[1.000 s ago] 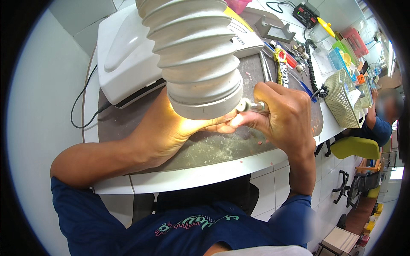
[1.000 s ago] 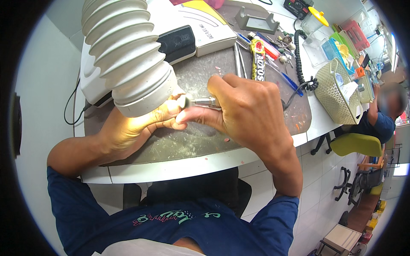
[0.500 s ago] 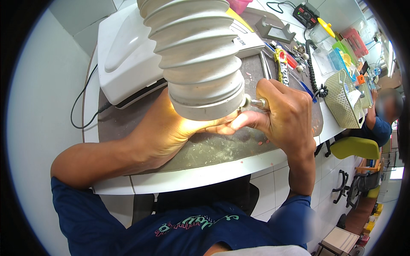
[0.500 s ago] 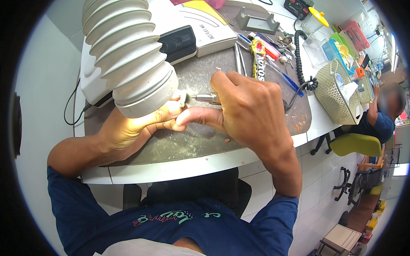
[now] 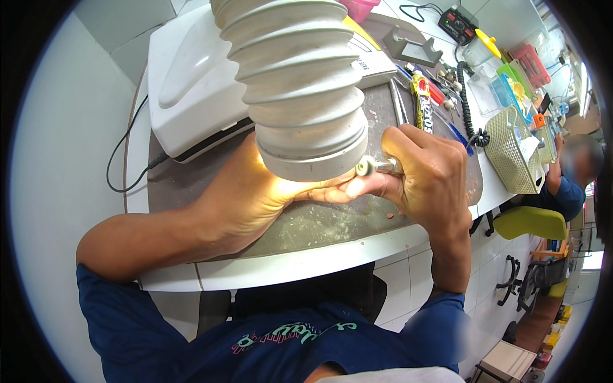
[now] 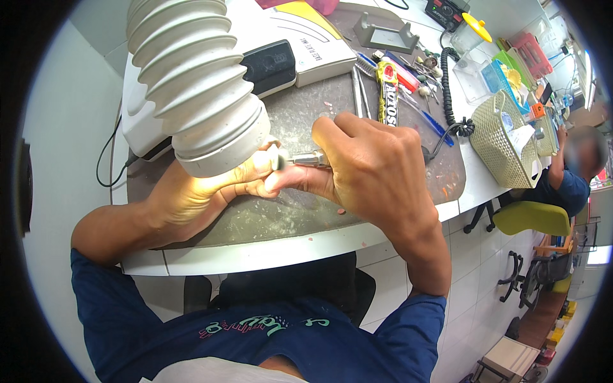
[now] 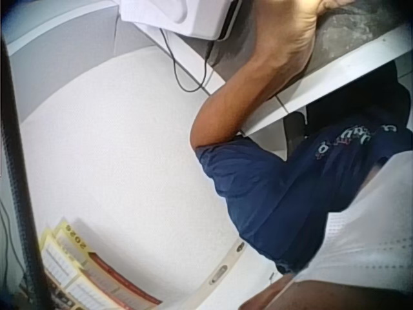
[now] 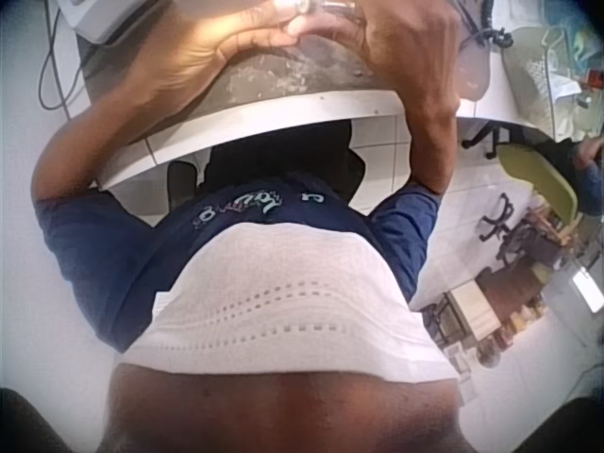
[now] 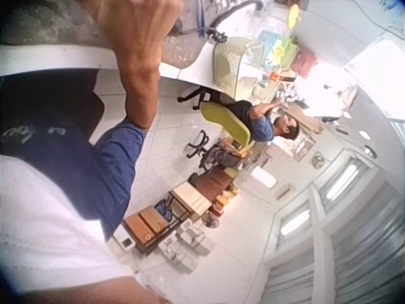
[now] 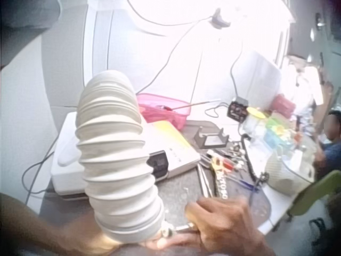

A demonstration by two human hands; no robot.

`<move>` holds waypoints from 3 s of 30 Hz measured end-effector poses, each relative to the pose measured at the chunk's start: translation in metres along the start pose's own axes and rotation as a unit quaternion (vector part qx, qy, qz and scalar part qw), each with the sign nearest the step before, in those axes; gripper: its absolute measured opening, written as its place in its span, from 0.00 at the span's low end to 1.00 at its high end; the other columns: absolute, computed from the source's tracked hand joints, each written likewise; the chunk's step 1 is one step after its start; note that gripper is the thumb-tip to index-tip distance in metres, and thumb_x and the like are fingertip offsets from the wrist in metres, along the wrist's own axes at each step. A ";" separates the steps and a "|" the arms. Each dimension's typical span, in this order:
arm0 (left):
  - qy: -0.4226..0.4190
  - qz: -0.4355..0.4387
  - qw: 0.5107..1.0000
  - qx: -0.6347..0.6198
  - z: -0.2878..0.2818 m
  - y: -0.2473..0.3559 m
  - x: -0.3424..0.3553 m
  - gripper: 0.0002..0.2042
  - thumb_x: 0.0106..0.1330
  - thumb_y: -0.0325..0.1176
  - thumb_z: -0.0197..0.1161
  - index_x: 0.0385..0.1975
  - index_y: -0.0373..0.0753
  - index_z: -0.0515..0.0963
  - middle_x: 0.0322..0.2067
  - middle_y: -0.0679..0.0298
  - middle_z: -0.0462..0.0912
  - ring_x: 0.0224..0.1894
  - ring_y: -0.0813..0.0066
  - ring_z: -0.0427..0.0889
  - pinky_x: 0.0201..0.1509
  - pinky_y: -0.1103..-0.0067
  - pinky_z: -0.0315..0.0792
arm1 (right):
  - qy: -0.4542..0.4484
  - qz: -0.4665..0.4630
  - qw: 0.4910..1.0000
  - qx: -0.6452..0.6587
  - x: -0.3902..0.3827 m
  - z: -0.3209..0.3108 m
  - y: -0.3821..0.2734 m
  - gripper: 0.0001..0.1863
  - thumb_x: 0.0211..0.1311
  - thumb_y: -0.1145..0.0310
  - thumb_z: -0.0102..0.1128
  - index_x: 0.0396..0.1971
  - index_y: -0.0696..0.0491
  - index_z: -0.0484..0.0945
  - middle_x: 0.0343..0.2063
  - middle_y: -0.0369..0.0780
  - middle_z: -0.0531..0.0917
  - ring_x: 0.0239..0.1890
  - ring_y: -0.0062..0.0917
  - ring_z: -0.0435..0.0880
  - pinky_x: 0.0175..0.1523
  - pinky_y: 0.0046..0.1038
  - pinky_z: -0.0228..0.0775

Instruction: The person uses a rotary polishing tool to work on a small metallic object held in their left hand. They continuously rotate the object to polish different surfaces under a focused lamp in a workshop setting.

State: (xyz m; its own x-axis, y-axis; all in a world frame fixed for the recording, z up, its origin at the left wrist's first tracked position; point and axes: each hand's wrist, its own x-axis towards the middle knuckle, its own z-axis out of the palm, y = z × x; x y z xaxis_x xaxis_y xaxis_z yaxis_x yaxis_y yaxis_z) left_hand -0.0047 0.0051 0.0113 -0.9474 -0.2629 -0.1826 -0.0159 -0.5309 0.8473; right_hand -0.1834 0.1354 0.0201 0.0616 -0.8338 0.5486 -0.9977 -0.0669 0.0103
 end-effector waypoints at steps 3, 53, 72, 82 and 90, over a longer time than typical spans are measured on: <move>-0.002 0.013 1.000 0.010 -0.002 -0.002 -0.001 0.16 0.67 0.25 0.61 0.53 0.35 0.71 0.44 0.63 0.77 0.45 0.75 0.80 0.49 0.77 0.79 | -0.002 0.017 1.000 0.003 0.000 0.000 0.000 0.33 0.40 0.36 0.69 0.14 0.53 0.67 0.11 0.35 0.69 0.10 0.25 0.70 0.16 0.27 0.60; 0.027 0.036 0.998 0.034 0.002 0.000 -0.001 0.16 0.63 0.29 0.68 0.48 0.31 0.75 0.41 0.60 0.82 0.41 0.77 0.83 0.48 0.82 0.79 | -0.018 0.028 0.999 0.025 0.000 -0.003 0.001 0.35 0.39 0.31 0.66 0.15 0.52 0.67 0.10 0.35 0.69 0.10 0.27 0.70 0.15 0.28 0.59; 0.009 0.012 1.000 -0.010 0.000 0.001 0.000 0.15 0.66 0.24 0.62 0.52 0.33 0.72 0.43 0.60 0.78 0.46 0.73 0.81 0.47 0.81 0.82 | 0.000 0.011 1.000 0.006 0.000 0.000 -0.002 0.35 0.39 0.32 0.66 0.14 0.53 0.67 0.10 0.35 0.67 0.10 0.26 0.70 0.15 0.28 0.60; 0.001 0.023 1.000 -0.019 0.000 0.002 -0.002 0.15 0.67 0.25 0.62 0.52 0.34 0.72 0.43 0.62 0.78 0.45 0.76 0.81 0.48 0.82 0.81 | 0.006 0.016 1.000 0.003 0.000 0.001 -0.002 0.35 0.38 0.33 0.67 0.14 0.53 0.67 0.10 0.34 0.68 0.10 0.26 0.70 0.16 0.28 0.61; 0.005 0.026 1.000 -0.003 -0.001 0.000 -0.001 0.15 0.66 0.25 0.62 0.52 0.34 0.72 0.44 0.61 0.79 0.46 0.75 0.82 0.48 0.81 0.81 | 0.006 0.011 1.000 -0.003 0.001 0.004 -0.002 0.35 0.38 0.32 0.67 0.14 0.53 0.66 0.10 0.35 0.68 0.10 0.26 0.70 0.16 0.27 0.61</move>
State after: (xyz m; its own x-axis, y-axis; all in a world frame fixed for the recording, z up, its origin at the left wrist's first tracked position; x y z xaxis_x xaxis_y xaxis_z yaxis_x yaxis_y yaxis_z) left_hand -0.0032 0.0050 0.0107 -0.9435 -0.2987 -0.1433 0.0354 -0.5208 0.8530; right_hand -0.1812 0.1330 0.0173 0.0393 -0.8283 0.5589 -0.9990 -0.0452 0.0032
